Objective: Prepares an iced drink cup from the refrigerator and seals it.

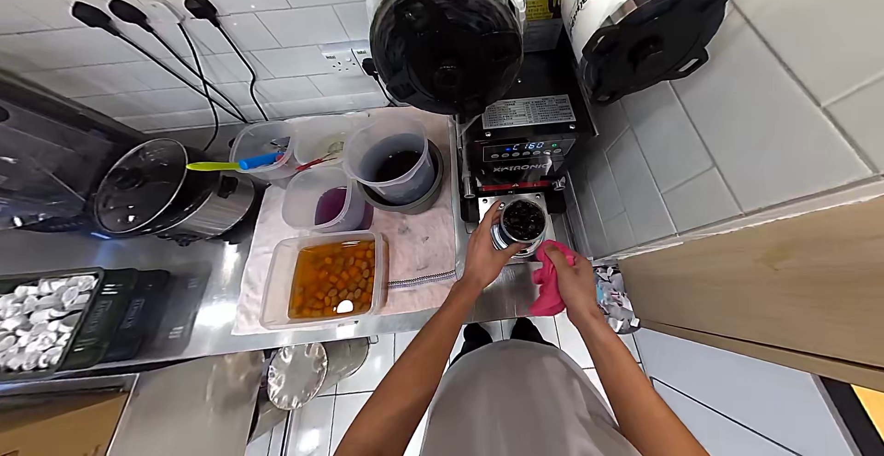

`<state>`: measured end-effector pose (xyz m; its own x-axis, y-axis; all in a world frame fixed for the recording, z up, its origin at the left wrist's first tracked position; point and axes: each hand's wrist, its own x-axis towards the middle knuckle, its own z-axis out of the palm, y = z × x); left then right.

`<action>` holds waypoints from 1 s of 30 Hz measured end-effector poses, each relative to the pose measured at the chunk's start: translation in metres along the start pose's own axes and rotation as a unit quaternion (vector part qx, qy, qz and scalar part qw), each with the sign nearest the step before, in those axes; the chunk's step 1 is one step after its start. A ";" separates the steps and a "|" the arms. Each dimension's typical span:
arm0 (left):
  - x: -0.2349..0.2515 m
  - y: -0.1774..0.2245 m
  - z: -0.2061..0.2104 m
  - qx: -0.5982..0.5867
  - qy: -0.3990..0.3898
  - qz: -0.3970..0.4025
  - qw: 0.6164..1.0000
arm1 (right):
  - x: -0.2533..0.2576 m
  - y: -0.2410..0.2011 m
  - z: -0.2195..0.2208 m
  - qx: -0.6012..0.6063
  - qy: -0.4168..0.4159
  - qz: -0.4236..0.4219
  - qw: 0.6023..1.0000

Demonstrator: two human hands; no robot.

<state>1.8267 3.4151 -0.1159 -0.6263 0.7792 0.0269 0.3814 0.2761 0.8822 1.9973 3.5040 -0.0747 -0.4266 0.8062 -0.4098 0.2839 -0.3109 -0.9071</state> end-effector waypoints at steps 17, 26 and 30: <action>-0.003 -0.004 0.003 -0.019 0.009 -0.007 1.000 | 0.009 -0.007 0.001 -0.085 -0.129 -0.047 0.987; -0.004 -0.003 0.004 -0.002 0.013 -0.009 1.000 | 0.025 -0.024 -0.041 -0.262 -0.009 -0.074 0.962; -0.005 -0.003 0.005 -0.007 0.015 -0.003 1.000 | 0.043 -0.047 -0.044 -0.429 0.013 -0.234 0.872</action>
<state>1.8326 3.4132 -0.1207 -0.6487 0.7602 0.0350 0.3678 0.2729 0.8890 2.0034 3.5748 -0.0457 -0.6519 0.7583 -0.0027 0.6274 0.5374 -0.5635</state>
